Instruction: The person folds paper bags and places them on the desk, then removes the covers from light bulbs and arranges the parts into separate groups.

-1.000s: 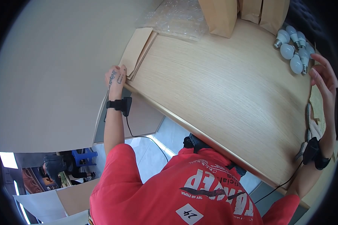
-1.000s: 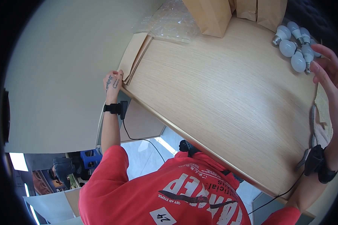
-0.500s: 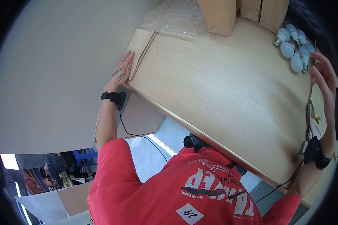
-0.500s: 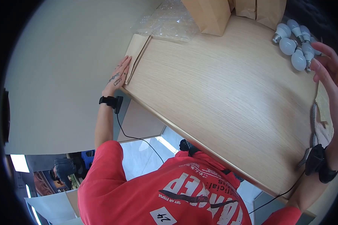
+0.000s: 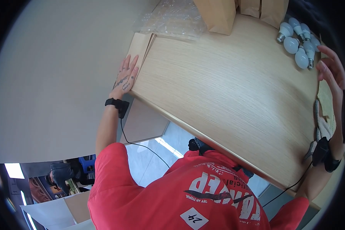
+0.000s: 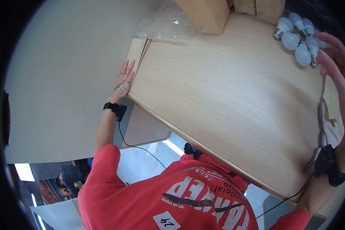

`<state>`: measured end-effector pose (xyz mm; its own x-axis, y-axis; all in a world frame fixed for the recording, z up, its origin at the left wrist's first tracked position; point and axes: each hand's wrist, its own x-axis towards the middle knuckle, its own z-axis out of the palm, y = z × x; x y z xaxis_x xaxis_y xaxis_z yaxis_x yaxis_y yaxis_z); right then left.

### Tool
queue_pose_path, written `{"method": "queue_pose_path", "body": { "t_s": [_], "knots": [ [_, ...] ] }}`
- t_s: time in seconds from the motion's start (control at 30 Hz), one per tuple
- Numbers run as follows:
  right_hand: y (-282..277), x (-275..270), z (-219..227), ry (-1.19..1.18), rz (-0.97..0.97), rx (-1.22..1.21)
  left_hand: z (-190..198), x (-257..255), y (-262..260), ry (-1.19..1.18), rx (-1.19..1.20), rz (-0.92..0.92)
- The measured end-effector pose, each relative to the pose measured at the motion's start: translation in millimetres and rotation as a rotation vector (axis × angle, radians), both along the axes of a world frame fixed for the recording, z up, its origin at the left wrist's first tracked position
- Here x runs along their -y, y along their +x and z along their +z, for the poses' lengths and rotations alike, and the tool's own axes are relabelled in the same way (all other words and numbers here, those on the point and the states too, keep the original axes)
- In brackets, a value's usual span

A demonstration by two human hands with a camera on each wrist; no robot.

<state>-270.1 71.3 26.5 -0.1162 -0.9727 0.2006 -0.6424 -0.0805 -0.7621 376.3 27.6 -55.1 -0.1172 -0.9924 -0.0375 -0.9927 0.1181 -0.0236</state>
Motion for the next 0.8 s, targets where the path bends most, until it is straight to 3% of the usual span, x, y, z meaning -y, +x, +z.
{"method": "queue_pose_path", "body": {
  "t_s": [0.1,0.3,0.4,0.6,0.8],
  "knots": [
    [-9,3,24,-0.061,0.367,0.261,3,-3,-4,-0.037,-0.041,-0.022],
    [0,-4,37,-0.041,0.309,0.282,6,4,2,-0.03,-0.042,-0.059],
    [1,-3,38,-0.038,0.315,0.259,37,10,-4,-0.019,-0.15,-0.137],
    [3,-4,41,-0.043,0.33,0.212,94,32,-47,-0.162,-0.145,-0.184],
    [-4,1,36,-0.02,0.288,0.139,119,46,-118,-0.299,-0.273,-0.307]
  ]
}}
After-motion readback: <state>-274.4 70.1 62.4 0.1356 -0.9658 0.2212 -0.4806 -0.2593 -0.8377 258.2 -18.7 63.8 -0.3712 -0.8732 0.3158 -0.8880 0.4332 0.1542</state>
